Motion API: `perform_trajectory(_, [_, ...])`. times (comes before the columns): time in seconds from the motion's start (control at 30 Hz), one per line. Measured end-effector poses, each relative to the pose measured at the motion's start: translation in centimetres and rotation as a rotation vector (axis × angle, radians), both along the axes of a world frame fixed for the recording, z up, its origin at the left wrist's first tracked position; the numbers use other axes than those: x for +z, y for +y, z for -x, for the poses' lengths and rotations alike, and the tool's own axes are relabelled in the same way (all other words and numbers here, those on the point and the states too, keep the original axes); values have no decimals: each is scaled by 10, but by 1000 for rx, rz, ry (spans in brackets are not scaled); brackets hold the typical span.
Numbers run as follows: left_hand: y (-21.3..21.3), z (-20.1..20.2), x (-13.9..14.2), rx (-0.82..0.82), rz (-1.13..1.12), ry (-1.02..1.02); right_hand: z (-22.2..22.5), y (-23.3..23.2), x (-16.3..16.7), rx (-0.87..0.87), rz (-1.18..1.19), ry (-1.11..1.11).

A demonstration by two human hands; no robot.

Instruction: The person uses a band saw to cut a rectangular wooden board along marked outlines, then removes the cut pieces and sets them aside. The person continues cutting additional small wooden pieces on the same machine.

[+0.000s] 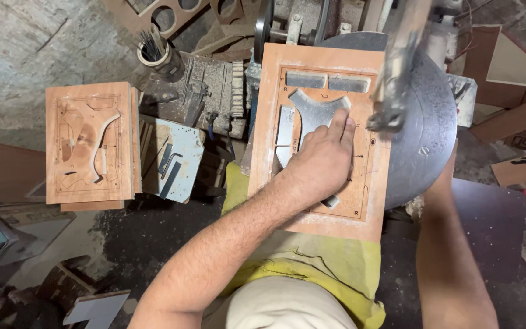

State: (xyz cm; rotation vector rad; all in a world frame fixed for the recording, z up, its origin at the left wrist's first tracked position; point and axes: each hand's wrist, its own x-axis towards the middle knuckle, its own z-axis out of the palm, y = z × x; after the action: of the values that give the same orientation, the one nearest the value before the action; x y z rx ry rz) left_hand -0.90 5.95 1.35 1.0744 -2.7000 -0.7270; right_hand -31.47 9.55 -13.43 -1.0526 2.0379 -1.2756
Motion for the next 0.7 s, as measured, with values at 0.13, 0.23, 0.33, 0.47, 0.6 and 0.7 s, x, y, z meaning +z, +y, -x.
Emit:
perform_trajectory(0.13, [1, 0, -1, 30, 17, 31, -17, -12, -16, 66, -56, -89])
perform_trajectory(0.23, [-1, 0, -3, 32, 45, 39, -12, -18, -6, 72, -58, -149])
perform_trajectory(0.33, [-1, 1, -6, 23, 34, 35, -4, -25, 5, 85, -59, -260])
perform_trajectory(0.47, [-3, 0, -6, 42, 87, 2, -2, -18, 20, 19, 69, -268])
perform_trajectory(0.6, [-3, -2, -3, 46, 144, -18, -30, 31, 59, -198, 399, 144])
perform_trajectory(0.7, [-1, -6, 1, 60, 103, 13, -80, 82, 90, -93, 552, 276])
